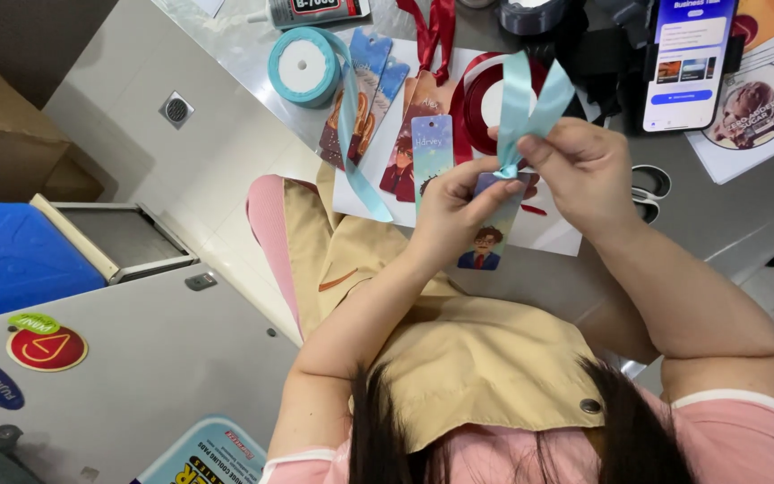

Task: The person ties red and light blue ribbons onto illustrated tags. They cut ribbon lengths with scissors, thread the ribbon through the tag hole, and tie a knot to secure it.

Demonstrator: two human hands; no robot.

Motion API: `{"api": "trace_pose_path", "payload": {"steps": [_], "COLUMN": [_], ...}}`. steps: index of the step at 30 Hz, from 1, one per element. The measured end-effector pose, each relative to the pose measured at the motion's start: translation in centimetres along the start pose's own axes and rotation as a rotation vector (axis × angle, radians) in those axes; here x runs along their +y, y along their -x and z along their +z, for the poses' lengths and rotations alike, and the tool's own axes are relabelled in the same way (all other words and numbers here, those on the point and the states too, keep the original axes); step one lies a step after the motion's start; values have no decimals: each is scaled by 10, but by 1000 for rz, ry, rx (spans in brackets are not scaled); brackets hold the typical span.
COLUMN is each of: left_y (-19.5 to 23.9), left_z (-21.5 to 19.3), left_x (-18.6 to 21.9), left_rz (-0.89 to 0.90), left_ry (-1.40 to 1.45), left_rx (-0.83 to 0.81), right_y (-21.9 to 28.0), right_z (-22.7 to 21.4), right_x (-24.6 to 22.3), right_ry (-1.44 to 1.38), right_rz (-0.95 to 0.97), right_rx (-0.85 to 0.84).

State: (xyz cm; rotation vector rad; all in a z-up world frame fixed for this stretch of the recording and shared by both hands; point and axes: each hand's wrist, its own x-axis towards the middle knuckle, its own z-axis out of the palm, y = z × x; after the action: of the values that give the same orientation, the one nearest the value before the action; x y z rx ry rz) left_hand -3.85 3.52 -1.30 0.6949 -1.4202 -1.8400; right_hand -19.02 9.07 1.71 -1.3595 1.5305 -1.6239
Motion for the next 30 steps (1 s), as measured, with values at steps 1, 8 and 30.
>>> {"api": "trace_pose_path", "payload": {"steps": [1,8,30], "left_y": [1,6,-24], "left_z": [2,10,-110], "left_x": [-1,-9,55], "left_rz": [-4,-24,113], "left_ry": [5,-91,-389], "left_rx": [11,-10,49], "right_y": [-2,-5,12], "right_z": [3,9,77], "right_x": [-7,-5,20], "right_ry": [8,-87,1276], "right_rz": [16,37,-187], "right_rx": [24,166,-413]}}
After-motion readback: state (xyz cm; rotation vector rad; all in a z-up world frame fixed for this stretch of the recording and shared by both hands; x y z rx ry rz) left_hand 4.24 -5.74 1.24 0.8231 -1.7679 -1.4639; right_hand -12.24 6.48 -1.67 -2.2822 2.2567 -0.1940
